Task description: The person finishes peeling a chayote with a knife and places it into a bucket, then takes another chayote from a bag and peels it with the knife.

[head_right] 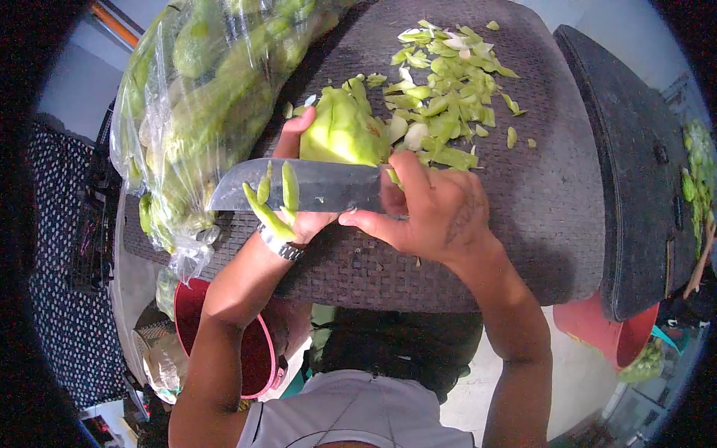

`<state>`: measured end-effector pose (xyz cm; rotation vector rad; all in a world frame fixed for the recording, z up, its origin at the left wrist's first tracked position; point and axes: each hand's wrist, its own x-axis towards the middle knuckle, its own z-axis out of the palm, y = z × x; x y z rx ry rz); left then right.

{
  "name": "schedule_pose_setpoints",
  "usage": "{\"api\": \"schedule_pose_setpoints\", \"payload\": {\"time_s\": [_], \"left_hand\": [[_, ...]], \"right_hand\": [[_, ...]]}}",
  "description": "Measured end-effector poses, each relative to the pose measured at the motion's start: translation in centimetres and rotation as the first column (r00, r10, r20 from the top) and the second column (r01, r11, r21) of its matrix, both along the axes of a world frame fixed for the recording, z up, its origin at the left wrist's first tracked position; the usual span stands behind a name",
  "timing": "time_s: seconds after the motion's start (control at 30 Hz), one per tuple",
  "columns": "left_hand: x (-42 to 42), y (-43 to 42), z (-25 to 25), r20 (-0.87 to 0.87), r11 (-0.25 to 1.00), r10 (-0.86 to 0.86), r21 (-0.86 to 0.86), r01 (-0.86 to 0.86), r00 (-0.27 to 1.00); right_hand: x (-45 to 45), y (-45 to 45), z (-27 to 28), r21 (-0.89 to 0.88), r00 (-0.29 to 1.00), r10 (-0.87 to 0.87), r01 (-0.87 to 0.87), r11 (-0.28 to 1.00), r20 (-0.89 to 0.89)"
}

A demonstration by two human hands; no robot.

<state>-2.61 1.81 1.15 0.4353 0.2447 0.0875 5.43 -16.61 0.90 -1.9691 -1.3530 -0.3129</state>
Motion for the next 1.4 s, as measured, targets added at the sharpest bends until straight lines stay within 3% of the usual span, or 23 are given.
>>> {"api": "schedule_pose_setpoints", "payload": {"time_s": [0.2, 0.4, 0.47, 0.5, 0.63, 0.73, 0.8, 0.87, 0.9, 1.0, 1.1, 1.2, 1.4], "left_hand": [[0.2, 0.6, -0.3, -0.04, 0.999, -0.03, 0.021, 0.031, 0.999], [0.7, 1.5, -1.1, 0.0, 0.997, 0.016, 0.075, -0.016, 1.0], [0.5, 1.7, -1.4, 0.004, 0.998, 0.004, 0.058, -0.005, 1.0], [0.3, 1.2, -0.6, 0.06, 0.991, 0.018, 0.133, -0.025, 0.998], [0.2, 0.7, 0.5, 0.094, 0.987, 0.045, 0.148, -0.059, 0.995], [0.3, 1.3, -0.1, 0.068, 1.0, -0.013, 0.015, 0.012, 0.998], [0.4, 1.1, -0.5, 0.08, 0.999, 0.033, 0.027, -0.036, 0.996], [0.5, 1.4, -2.2, 0.113, 0.998, 0.065, 0.001, -0.065, 0.991], [0.8, 1.7, -2.5, 0.051, 0.998, 0.016, -0.068, -0.013, 0.999], [0.9, 2.3, -3.0, 0.214, 0.996, -0.045, -0.067, 0.061, 0.976], [0.8, 1.4, -2.5, 0.079, 0.999, 0.035, -0.043, -0.032, 0.996], [0.7, 1.4, -1.7, 0.069, 0.994, -0.082, -0.064, 0.086, 0.994], [0.9, 1.8, -2.4, 0.13, 0.995, -0.091, -0.037, 0.097, 0.987]], "right_hand": [[1.0, -0.3, 0.2, 0.001, 0.999, -0.033, 0.033, 0.999, -0.027], [2.8, -1.3, 1.0, -0.077, 0.984, 0.029, -0.043, 0.996, -0.175], [3.9, -1.8, 0.9, -0.238, 0.951, -0.207, 0.152, 0.959, -0.23], [4.7, -2.0, 0.8, -0.317, 0.916, -0.321, 0.238, 0.918, -0.241], [8.3, -3.7, 0.8, -0.224, 0.855, -0.415, 0.358, 0.906, -0.311], [6.6, -3.3, 1.3, -0.192, 0.869, -0.364, 0.315, 0.93, -0.336], [5.1, -2.8, 2.0, -0.213, 0.892, -0.303, 0.241, 0.947, -0.337], [3.3, -2.2, 1.8, -0.149, 0.93, -0.132, 0.085, 0.985, -0.343], [2.7, -1.9, 1.7, -0.118, 0.939, -0.048, 0.008, 0.993, -0.341], [2.0, -1.2, 1.1, -0.084, 0.945, 0.067, -0.099, 0.992, -0.32], [2.3, -1.3, 1.0, -0.087, 0.931, 0.072, -0.11, 0.99, -0.358], [2.0, -1.2, 0.8, -0.069, 0.94, 0.097, -0.126, 0.99, -0.326], [2.5, -1.5, 1.2, -0.124, 0.964, 0.118, -0.15, 0.981, -0.237]]}}
